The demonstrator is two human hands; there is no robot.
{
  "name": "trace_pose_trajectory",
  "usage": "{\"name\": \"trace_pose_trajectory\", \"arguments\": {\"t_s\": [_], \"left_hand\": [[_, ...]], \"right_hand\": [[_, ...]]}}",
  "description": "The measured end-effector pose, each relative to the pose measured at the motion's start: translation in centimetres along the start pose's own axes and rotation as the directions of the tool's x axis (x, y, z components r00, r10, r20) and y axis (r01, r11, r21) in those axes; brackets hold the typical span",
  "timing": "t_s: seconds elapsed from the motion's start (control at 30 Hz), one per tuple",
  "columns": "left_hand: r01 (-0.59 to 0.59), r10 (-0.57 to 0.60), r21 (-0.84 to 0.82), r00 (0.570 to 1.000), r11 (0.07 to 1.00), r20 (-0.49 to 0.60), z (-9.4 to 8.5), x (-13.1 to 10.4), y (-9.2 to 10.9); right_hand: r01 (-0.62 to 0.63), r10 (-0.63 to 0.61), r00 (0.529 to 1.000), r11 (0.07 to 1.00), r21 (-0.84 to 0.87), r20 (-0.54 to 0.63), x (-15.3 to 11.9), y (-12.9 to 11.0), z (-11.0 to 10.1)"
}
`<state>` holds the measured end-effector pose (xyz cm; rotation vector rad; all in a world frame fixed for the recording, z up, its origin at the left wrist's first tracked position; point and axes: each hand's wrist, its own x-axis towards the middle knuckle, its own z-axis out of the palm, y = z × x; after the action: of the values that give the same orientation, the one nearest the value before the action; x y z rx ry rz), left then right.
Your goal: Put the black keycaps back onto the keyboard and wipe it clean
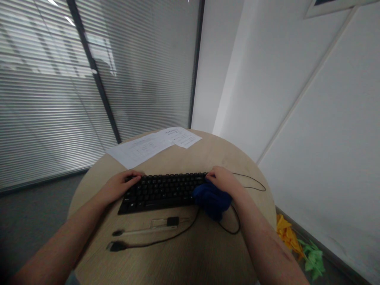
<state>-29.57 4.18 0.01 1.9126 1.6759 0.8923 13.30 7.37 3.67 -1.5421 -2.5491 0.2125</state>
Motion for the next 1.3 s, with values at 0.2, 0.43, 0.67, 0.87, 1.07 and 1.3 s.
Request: {"name": "trace_pose_trajectory", "arguments": {"t_s": [0.2, 0.43, 0.67, 0.87, 1.07, 1.3], "left_hand": [[-0.008, 0.008, -0.001, 1.000, 1.000, 0.010, 0.0, 0.0, 0.1], [0.015, -0.015, 0.014, 1.000, 1.000, 0.003, 0.0, 0.0, 0.0], [0.010, -0.010, 0.014, 1.000, 1.000, 0.003, -0.1, -0.1, 0.1], [0.012, -0.011, 0.012, 1.000, 1.000, -0.007, -0.1, -0.1, 0.1], [0.008, -0.008, 0.007, 1.000, 1.000, 0.001, -0.1, -0.1, 0.3], [0.017, -0.017, 0.024, 1.000, 1.000, -0.006, -0.1, -0.1, 0.2]], "right_hand": [[-0.037, 0.042, 0.992, 0.998, 0.045, -0.119, -1.0, 1.8, -1.4], [-0.008, 0.010, 0.999, 0.998, 0.064, -0.035, -0.6, 2.3, -0.6], [-0.017, 0.017, 1.000, 0.998, 0.058, 0.010, -0.4, 1.7, -0.4], [-0.024, 0.024, 1.000, 0.999, 0.024, 0.009, -0.3, 1.6, -0.4], [-0.043, 0.043, 0.999, 0.999, 0.005, -0.007, -0.1, 1.5, -0.2], [-0.037, 0.036, 0.999, 0.999, 0.030, 0.022, -0.2, 1.2, -0.4]]}}
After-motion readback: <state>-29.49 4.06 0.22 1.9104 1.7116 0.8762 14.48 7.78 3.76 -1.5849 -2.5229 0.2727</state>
